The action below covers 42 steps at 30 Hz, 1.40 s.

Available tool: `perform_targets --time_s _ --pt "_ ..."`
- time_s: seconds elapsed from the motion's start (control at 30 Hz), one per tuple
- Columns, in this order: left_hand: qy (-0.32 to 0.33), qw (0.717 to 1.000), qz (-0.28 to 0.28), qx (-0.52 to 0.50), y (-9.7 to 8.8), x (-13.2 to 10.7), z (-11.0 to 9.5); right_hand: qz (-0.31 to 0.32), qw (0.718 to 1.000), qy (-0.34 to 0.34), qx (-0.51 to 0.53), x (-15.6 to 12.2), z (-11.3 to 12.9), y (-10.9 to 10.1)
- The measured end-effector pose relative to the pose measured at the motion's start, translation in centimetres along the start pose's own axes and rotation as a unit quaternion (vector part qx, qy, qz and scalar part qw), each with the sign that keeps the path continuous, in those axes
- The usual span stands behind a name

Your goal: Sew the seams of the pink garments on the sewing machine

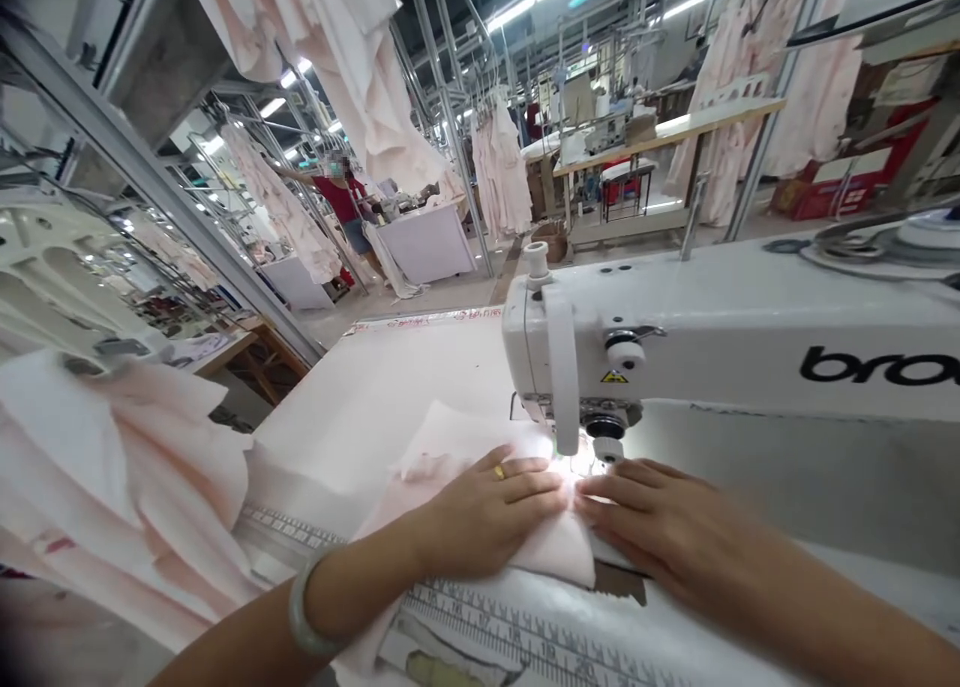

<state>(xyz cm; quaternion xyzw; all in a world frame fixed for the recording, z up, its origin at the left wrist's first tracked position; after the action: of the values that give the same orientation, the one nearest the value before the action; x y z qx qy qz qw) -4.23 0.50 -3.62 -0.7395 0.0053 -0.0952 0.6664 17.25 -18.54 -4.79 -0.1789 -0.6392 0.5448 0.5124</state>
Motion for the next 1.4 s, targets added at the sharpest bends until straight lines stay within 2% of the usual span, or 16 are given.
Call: perform_targets --time_s 0.13,0.27,0.43,0.6,0.77,0.9,1.0,1.1,1.2,1.4 --pt "-0.009 0.999 -0.001 -0.034 0.1 0.2 0.3 -0.020 0.997 -0.038 -0.058 0.2 0.0 -0.1" --pt "0.002 0.999 -0.002 -0.054 0.0 0.8 1.2 -0.025 0.997 -0.051 -0.052 -0.1 -1.0 0.5" --pt "0.021 0.998 0.001 -0.065 -0.2 1.8 3.0 0.022 0.999 0.025 -0.010 -1.6 -2.8 2.1" --pt "0.011 0.997 0.001 -0.073 -0.3 2.3 3.8 0.051 0.995 0.091 0.000 -2.2 -3.1 2.5" --pt "0.010 0.997 0.003 -0.074 -0.3 2.3 3.8 0.007 0.998 0.066 -0.012 -1.3 -2.9 2.0" --pt "-0.009 0.998 0.015 -0.064 -0.5 2.3 3.6 -0.003 0.998 0.064 -0.005 -0.3 -2.5 1.2" --pt "-0.023 0.999 -0.002 -0.039 -0.8 2.1 3.3 -0.037 0.998 0.045 -0.020 0.0 -1.7 0.5" --pt "0.026 0.999 -0.023 -0.018 -0.7 1.8 3.1 -0.066 0.997 0.001 -0.047 0.3 -0.4 -0.1" --pt "0.093 0.995 -0.012 -0.017 -0.1 1.9 3.4 -0.054 0.996 -0.038 -0.059 1.0 0.9 -0.5" --pt "0.096 0.994 -0.054 -0.022 0.4 3.6 5.6 -0.081 0.990 0.008 -0.112 2.0 1.2 -0.7"
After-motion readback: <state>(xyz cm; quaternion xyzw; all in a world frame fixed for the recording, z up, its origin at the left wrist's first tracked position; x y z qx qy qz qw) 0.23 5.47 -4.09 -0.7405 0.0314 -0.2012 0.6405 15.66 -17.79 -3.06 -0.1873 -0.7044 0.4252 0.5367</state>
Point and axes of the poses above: each hand's wrist, its own x-axis towards the middle knuckle, its own y-axis out of the palm, z = x × y, the point moved 1 cm from there along x, towards the middle knuckle, and after that the axes turned 8 degrees about -y, right-handed, at the moved point
